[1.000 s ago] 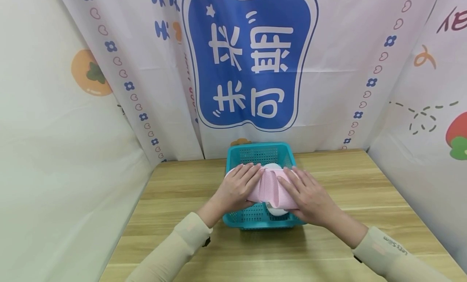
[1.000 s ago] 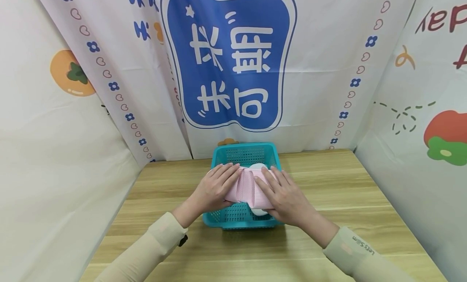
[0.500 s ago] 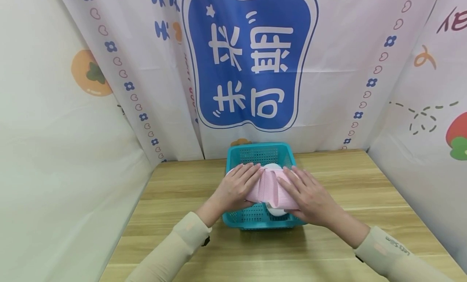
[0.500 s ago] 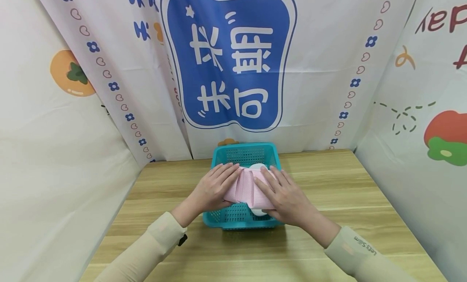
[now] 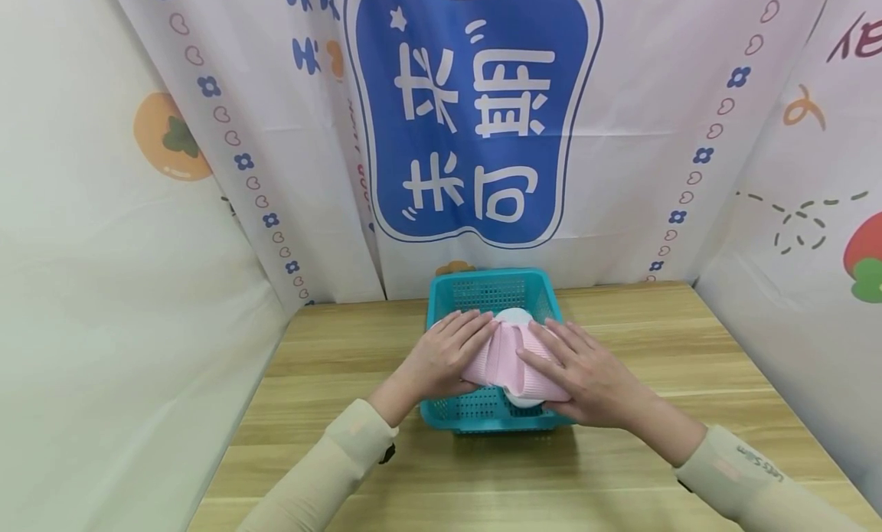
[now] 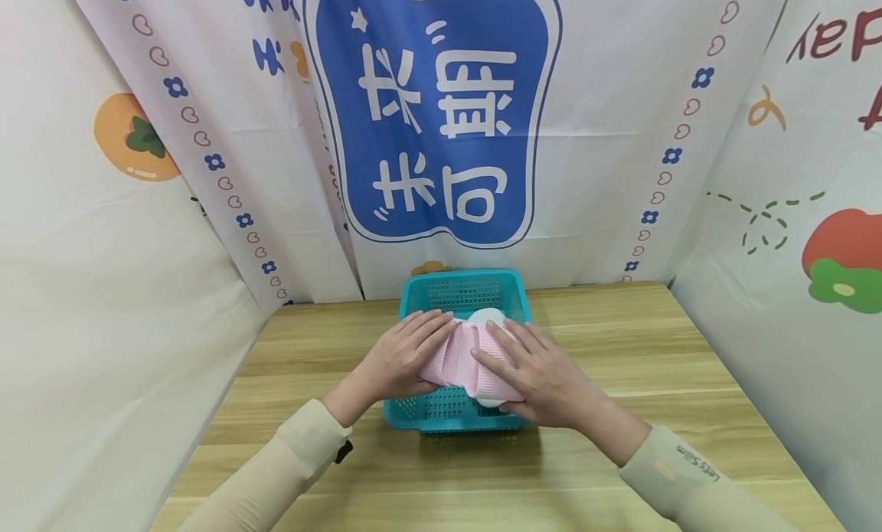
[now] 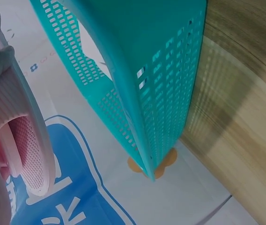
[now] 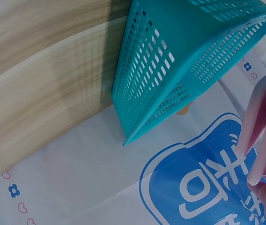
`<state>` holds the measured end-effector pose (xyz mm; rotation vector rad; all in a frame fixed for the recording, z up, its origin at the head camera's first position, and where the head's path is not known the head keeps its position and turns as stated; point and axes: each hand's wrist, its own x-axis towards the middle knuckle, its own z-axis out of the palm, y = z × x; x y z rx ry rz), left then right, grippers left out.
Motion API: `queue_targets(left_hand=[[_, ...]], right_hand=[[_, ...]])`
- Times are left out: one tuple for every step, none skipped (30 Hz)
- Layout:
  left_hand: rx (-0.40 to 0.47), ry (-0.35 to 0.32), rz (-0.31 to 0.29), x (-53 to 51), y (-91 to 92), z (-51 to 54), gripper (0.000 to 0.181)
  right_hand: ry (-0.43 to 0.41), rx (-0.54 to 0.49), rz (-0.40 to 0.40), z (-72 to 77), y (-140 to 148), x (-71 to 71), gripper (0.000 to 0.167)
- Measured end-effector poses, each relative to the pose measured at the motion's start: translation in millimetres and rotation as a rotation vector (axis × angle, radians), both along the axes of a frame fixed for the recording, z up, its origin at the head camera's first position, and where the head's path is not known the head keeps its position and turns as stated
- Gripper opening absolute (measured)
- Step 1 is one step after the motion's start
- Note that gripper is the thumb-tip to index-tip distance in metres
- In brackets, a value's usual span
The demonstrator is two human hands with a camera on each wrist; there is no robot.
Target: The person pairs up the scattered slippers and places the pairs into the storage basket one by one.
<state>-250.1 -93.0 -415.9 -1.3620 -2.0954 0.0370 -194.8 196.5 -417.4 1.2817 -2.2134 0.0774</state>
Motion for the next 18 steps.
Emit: queue_targets(left_hand=[[0.0,-0.005,-0.005,-0.1,-0.2,0.1,0.101],[-0.001,-0.01,-0.009,-0.2,-0.3,0.2,0.101],[0.0,-0.018,-0.013,-0.3,-0.5,0.2,0.101],[-0.001,-0.024,-0.016,-0.3,-0.8,0.3,0.101],[-0.003,-0.028,-0.018,-0.5,-1.0,0.3,0.101],[-0.006,-0.032,-0.018,-0.5,-1.3,0.4,0.101],[-0.009,-0.037,-0.018,-0.7,-1.6,0.4,0.101],[-0.009,-0.04,-0.02,-0.9,-1.9,0.3,0.101],[-0.011,-0.047,-0.019,-1.0,-2.2,0.3,0.1],[-0.011,-0.054,-0.019,-1.1,-2.5,0.3,0.1],[-0.013,-0.058,-0.017,-1.2,-2.7,0.3,0.1],[-0.016,-0.064,-0.014,-1.0,-3.0,0.5,0.099],[-0.018,-0.068,-0.011,-0.9,-3.2,0.7,0.099],[-0.018,-0.075,-0.011,-0.8,-3.4,0.8,0.1],[-0.018,-0.084,-0.008,-0.6,-3.6,1.0,0.1],[-0.017,-0.089,-0.008,-0.8,-3.7,1.0,0.1],[-0.018,-0.09,-0.008,-1.0,-3.8,0.7,0.101],[-0.02,-0.089,-0.008,-1.2,-4.0,0.8,0.102]], right_hand=[[-0.001,0.003,0.004,0.0,0.4,0.2,0.068],[-0.004,0.004,0.007,0.1,0.5,0.3,0.068],[-0.006,0.005,0.012,0.2,0.7,0.5,0.067],[-0.008,0.006,0.014,0.4,0.8,1.1,0.067],[-0.01,0.009,0.016,0.4,0.7,1.6,0.067],[-0.014,0.012,0.016,0.5,0.7,2.1,0.068],[-0.016,0.015,0.015,0.6,0.6,2.5,0.068],[-0.017,0.017,0.014,0.8,0.4,2.9,0.068],[-0.017,0.018,0.013,0.8,0.0,3.3,0.068],[-0.015,0.02,0.013,0.8,-0.4,3.6,0.069],[-0.014,0.019,0.013,0.7,-0.8,3.7,0.071],[-0.012,0.019,0.013,0.7,-1.3,3.9,0.073],[-0.009,0.018,0.014,0.6,-1.8,4.0,0.076],[-0.005,0.017,0.015,0.6,-2.3,4.1,0.079],[-0.002,0.016,0.016,0.5,-2.7,4.0,0.082],[0.002,0.015,0.018,0.3,-2.9,4.0,0.085],[0.001,0.014,0.018,0.3,-3.2,4.1,0.088],[0.004,0.016,0.017,0.2,-3.4,4.1,0.087]])
